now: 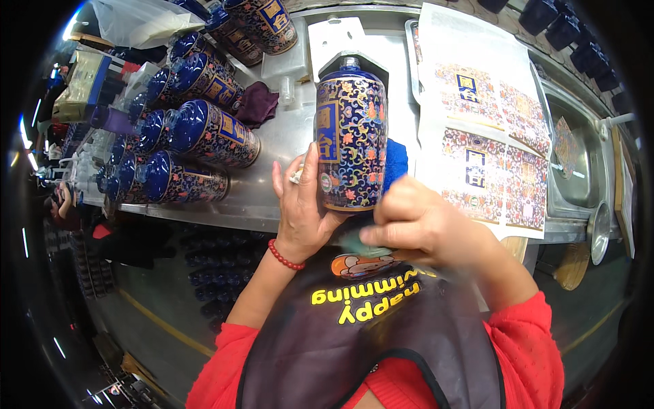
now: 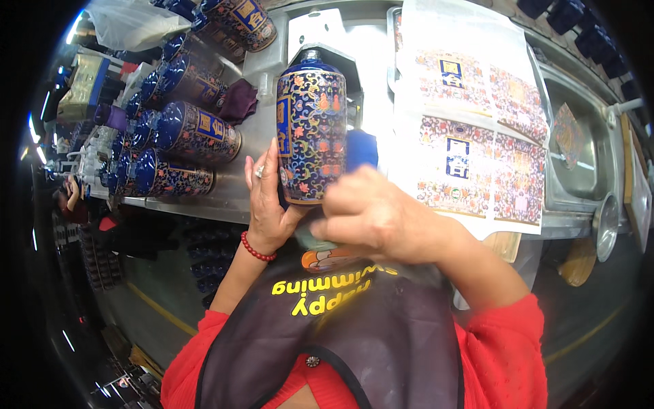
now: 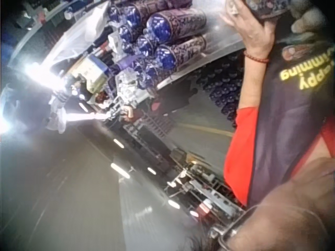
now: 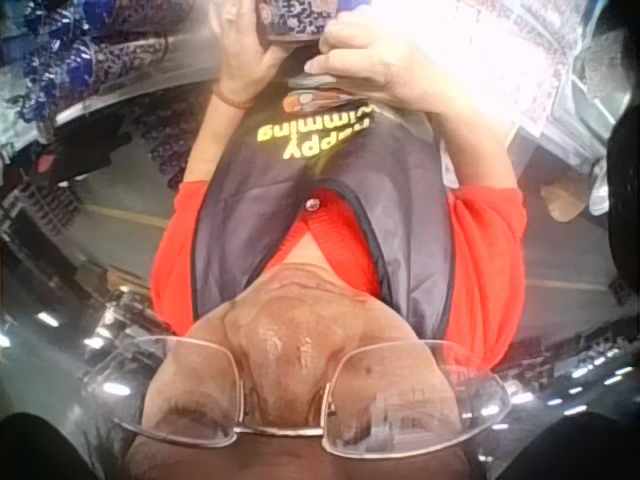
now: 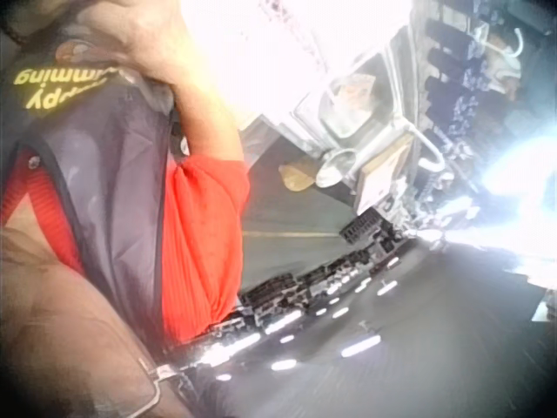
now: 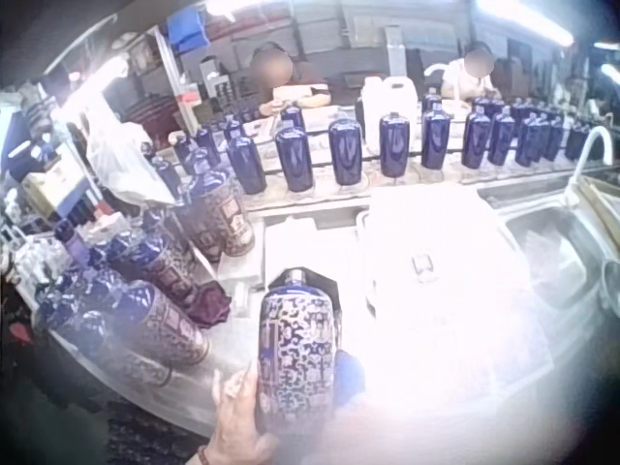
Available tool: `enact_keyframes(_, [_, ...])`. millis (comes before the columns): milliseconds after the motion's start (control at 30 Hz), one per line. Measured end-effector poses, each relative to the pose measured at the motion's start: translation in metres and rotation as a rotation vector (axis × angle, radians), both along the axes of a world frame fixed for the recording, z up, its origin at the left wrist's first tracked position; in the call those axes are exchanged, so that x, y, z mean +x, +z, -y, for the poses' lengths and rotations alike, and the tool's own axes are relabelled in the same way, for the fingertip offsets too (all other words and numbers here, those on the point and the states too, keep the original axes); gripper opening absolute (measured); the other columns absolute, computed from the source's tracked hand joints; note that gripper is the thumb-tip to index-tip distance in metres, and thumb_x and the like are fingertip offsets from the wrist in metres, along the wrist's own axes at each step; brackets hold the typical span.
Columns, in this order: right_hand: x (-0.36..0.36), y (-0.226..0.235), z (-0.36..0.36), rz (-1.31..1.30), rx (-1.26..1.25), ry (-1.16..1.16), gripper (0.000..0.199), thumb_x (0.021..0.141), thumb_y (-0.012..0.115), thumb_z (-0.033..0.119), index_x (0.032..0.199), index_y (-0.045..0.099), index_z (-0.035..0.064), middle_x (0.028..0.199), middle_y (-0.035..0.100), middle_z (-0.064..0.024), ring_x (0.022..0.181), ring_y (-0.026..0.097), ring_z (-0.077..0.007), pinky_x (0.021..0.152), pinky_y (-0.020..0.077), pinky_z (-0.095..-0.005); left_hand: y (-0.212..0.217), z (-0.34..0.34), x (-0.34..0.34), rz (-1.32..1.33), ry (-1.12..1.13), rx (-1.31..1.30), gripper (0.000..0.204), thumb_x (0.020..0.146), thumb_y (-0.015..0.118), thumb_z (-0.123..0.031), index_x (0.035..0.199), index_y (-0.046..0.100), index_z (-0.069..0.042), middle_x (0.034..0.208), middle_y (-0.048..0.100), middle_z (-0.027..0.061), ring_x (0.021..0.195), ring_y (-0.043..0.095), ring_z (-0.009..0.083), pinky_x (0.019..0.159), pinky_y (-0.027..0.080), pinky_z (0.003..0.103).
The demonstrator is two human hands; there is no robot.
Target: The person applies decorative stickers to a blue bottle, using a green squeegee to smooth the surface and remove air bubbles. They rotate the bottle to access different sides and repeat the process with multiple stickers.
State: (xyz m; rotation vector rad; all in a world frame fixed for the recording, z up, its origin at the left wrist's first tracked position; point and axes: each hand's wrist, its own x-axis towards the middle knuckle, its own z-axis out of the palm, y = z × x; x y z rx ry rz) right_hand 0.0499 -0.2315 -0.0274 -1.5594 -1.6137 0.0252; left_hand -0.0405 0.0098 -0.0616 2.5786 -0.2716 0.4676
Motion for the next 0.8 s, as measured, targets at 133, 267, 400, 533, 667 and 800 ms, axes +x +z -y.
enact_keyframes(133, [-0.002,-0.020,0.017,-0.393,0.017,-0.363,0.026,0.077,0.077,0.004,0.103,0.072,0.0050,0.085,0.060,-0.0065,0.076,0.061,-0.0239,0.066,0.0470,-0.0353,0.004,0.001,0.001,0.113,-0.019,0.064,0.097,0.085,0.074,-0.048,0.154,0.033,0.005,0.141,0.056,0.0205,0.132,0.049,0.0389,0.118,0.011,0.063])
enact_keyframes(267, [-0.003,-0.023,0.019,-0.593,0.114,-0.610,0.018,0.088,0.076,0.007,0.101,0.066,0.0001,0.089,0.063,-0.0074,0.079,0.059,-0.0144,0.072,0.0477,-0.0269,0.010,0.005,0.001,0.233,-0.052,0.171,0.093,0.081,0.079,-0.046,0.151,0.042,0.002,0.133,0.063,0.0179,0.128,0.054,0.0397,0.117,0.010,0.067])
enact_keyframes(400, [-0.010,-0.017,0.010,-0.784,0.115,-0.674,0.021,0.093,0.074,0.014,0.105,0.063,0.0000,0.093,0.062,-0.0052,0.084,0.058,-0.0116,0.076,0.0476,-0.0264,0.007,0.004,0.003,0.126,-0.106,0.017,0.088,0.086,0.076,-0.040,0.151,0.038,0.005,0.134,0.063,0.0191,0.129,0.057,0.0376,0.117,0.007,0.069])
enact_keyframes(533, [-0.012,-0.015,0.003,-0.869,0.192,-0.707,0.022,0.096,0.071,0.016,0.108,0.062,-0.0002,0.092,0.063,-0.0032,0.081,0.058,-0.0090,0.073,0.0483,-0.0255,0.006,0.001,-0.001,0.083,-0.112,-0.023,0.083,0.099,0.061,-0.044,0.153,0.028,0.009,0.134,0.064,0.0185,0.133,0.055,0.0388,0.119,0.007,0.066])
enact_keyframes(667, [-0.010,-0.016,0.001,-0.800,0.219,-0.712,0.018,0.096,0.069,0.013,0.105,0.063,-0.0003,0.081,0.068,-0.0043,0.069,0.061,-0.0076,0.061,0.0490,-0.0244,0.015,0.003,0.000,0.166,-0.137,0.050,0.077,0.086,0.075,-0.042,0.148,0.049,-0.005,0.149,0.047,0.0281,0.137,0.045,0.0464,0.118,0.008,0.065])
enact_keyframes(800, [-0.010,-0.015,0.000,-0.752,0.231,-0.742,0.017,0.095,0.070,0.013,0.103,0.064,0.0000,0.081,0.067,-0.0051,0.070,0.060,-0.0087,0.063,0.0488,-0.0256,0.030,0.005,0.006,0.165,-0.169,0.099,0.076,0.089,0.062,-0.063,0.144,0.056,-0.010,0.147,0.050,0.0254,0.138,0.041,0.0451,0.118,0.004,0.064])
